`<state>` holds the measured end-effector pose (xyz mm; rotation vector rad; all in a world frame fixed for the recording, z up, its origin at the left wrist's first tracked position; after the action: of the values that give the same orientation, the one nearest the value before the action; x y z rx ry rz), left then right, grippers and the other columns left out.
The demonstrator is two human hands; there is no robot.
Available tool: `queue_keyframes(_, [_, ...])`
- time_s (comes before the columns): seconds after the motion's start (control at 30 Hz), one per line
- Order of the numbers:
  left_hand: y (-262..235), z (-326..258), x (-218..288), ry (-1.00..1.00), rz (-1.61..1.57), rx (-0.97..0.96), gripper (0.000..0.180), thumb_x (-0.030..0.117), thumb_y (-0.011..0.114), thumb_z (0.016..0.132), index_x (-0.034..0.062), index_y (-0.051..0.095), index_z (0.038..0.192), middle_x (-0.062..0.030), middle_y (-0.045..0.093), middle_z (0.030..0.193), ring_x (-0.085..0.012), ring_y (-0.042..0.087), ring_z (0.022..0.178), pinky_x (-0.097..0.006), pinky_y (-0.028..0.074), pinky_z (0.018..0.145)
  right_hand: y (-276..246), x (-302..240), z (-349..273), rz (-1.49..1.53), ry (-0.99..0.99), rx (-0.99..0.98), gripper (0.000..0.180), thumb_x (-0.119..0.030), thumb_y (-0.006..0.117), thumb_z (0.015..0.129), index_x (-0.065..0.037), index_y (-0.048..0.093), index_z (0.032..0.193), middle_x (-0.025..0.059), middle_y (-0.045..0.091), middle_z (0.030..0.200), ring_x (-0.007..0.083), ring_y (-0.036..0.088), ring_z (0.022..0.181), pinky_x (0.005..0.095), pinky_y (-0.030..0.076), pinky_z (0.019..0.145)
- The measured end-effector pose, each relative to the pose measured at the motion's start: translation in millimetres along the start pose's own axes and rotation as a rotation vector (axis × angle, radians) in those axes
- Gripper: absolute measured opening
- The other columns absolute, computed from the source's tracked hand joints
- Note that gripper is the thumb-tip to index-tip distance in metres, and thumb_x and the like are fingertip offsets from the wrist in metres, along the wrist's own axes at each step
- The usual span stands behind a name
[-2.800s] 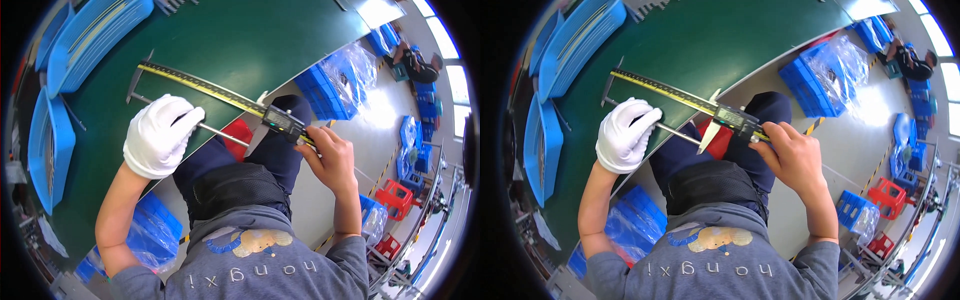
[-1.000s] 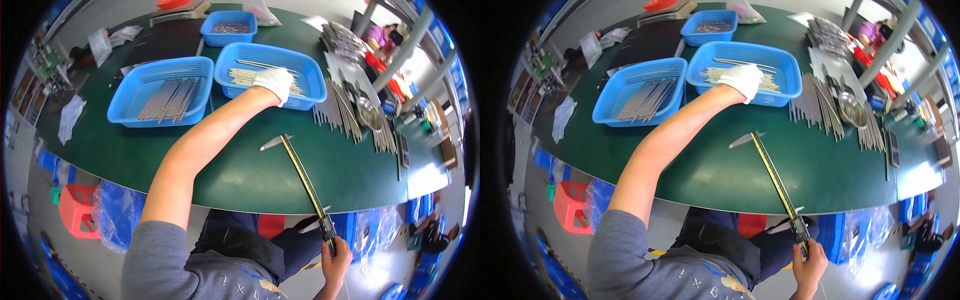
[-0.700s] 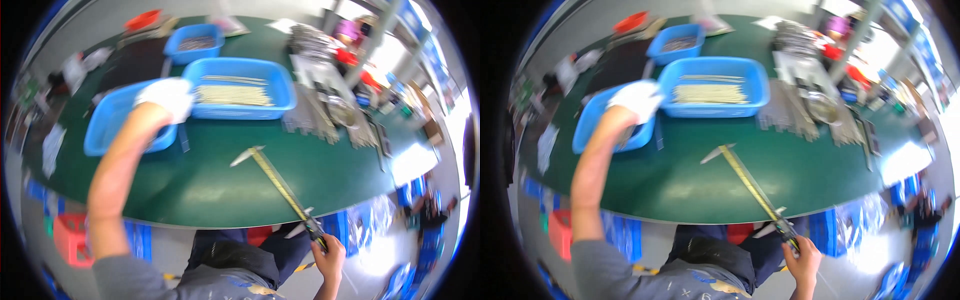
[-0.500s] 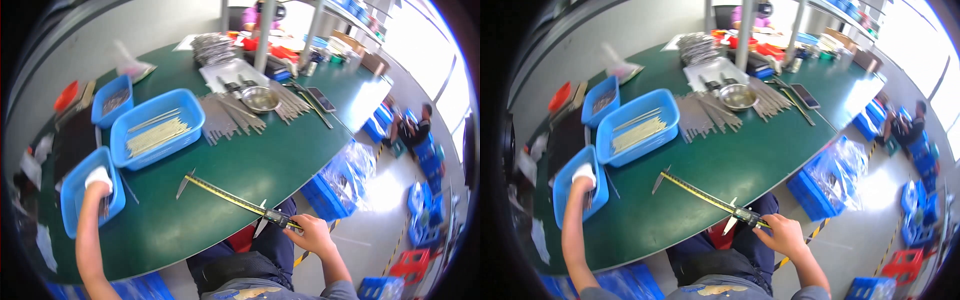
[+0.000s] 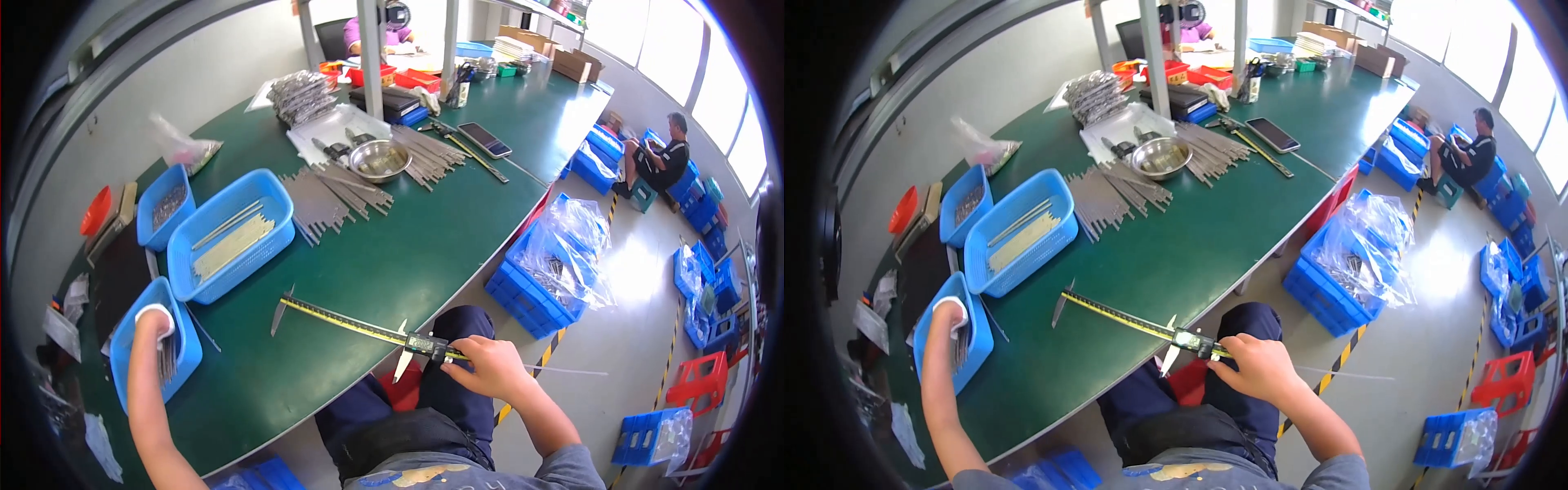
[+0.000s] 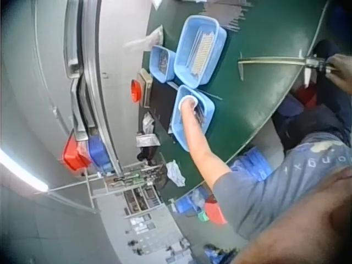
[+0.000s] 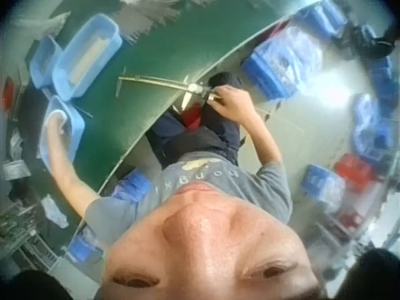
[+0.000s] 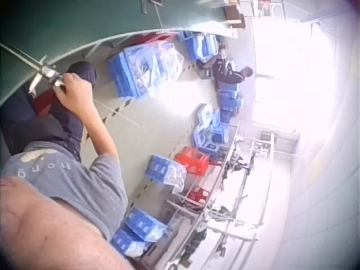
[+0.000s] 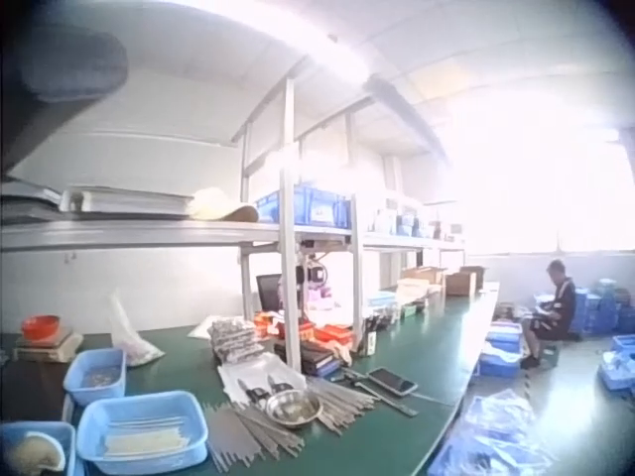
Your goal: Use a digital caliper to measure the length of individual metal rods pulled from a bin.
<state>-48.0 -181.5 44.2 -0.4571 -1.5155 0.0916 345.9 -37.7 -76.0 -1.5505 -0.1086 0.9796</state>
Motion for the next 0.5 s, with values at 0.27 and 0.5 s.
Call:
queue_keyframes(0.27, [-79.6, 82.5, -77.7, 0.055, 0.205, -0.141, 0.022, 0.028, 0.052, 0.085, 0.0081, 0.061, 0.086, -0.0058, 0.055, 0.070, -0.0148, 0.049, 0.055, -0.032, 0.040, 0.051, -3.7, 4.4, -9.7, -0.015, -0.001, -0.042, 0.034, -0.037, 0.067, 0.079, -0.009, 0.066, 0.099, 0.0059, 0.062, 0.076, 0.0230, 0.064, 0.064, 0.0347, 0.050, 0.056])
queue_keyframes(0.5, [-68.1, 165.5, -34.0, 0.389, 0.117, -0.037, 0.023, 0.026, 0.054, 0.093, 0.0086, 0.061, 0.105, 0.0057, 0.044, 0.068, -0.0034, 0.039, 0.057, -0.021, 0.033, 0.049, -7.3, -5.1, 3.8, 0.015, -0.080, -0.027, 0.034, -0.031, 0.071, 0.077, -0.007, 0.065, 0.100, 0.0077, 0.062, 0.076, 0.0235, 0.064, 0.064, 0.0345, 0.050, 0.057])
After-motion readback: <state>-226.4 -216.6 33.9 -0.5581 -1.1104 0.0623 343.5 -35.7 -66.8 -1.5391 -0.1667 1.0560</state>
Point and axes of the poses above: each hand's wrist, its own z-axis towards the middle knuckle, its own y-axis out of the palm, x = y × z, the point moved 2 cm from there along z, towards the middle knuckle
